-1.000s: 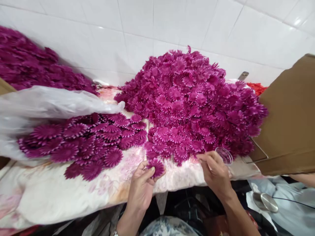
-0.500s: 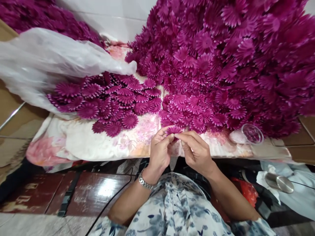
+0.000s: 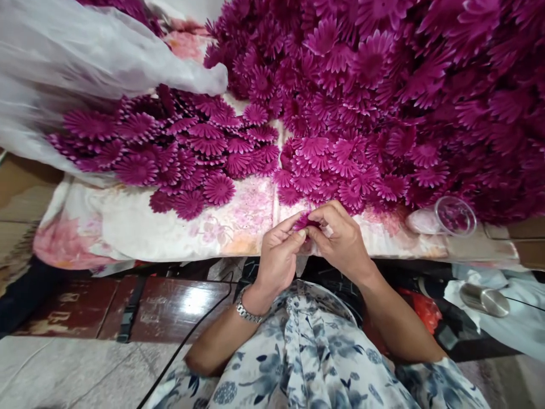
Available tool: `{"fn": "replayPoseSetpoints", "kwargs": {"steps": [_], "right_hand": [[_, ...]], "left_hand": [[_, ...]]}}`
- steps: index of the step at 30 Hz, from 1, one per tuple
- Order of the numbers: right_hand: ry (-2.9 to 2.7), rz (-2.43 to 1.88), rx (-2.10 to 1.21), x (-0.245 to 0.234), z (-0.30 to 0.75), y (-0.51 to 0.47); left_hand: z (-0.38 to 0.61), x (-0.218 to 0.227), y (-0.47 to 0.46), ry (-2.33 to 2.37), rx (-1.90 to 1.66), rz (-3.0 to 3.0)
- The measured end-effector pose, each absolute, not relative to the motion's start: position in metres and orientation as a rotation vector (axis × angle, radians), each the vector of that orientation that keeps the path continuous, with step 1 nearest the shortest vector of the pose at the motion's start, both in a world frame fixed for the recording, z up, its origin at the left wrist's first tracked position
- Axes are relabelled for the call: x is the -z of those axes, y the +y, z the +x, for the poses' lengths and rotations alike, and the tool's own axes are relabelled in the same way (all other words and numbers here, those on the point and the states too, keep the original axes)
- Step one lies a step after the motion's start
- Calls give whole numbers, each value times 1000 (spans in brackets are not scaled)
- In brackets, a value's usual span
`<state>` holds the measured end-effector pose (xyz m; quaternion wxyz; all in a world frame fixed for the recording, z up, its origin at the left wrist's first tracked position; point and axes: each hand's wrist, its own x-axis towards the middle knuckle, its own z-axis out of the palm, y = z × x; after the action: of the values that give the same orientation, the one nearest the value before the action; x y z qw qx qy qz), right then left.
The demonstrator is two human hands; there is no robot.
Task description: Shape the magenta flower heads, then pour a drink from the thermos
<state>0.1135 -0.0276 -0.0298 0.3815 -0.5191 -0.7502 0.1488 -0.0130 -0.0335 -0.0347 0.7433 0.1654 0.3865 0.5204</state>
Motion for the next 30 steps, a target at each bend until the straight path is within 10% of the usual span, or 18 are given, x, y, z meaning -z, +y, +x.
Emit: {"fn": "replayPoseSetpoints", "kwargs": {"steps": [9,16,30], "right_hand": [[-1827,-1315,-313,28,116,-25],[-1751,-1552,433,7,174,17],[-2056,-1204,-239,31,113,-15]], "left_hand": [[-11,37,-34,891,-1211,411],[-17,37,-27,914,-1214,341],[-16,41,-27,966,-1233,290]]}}
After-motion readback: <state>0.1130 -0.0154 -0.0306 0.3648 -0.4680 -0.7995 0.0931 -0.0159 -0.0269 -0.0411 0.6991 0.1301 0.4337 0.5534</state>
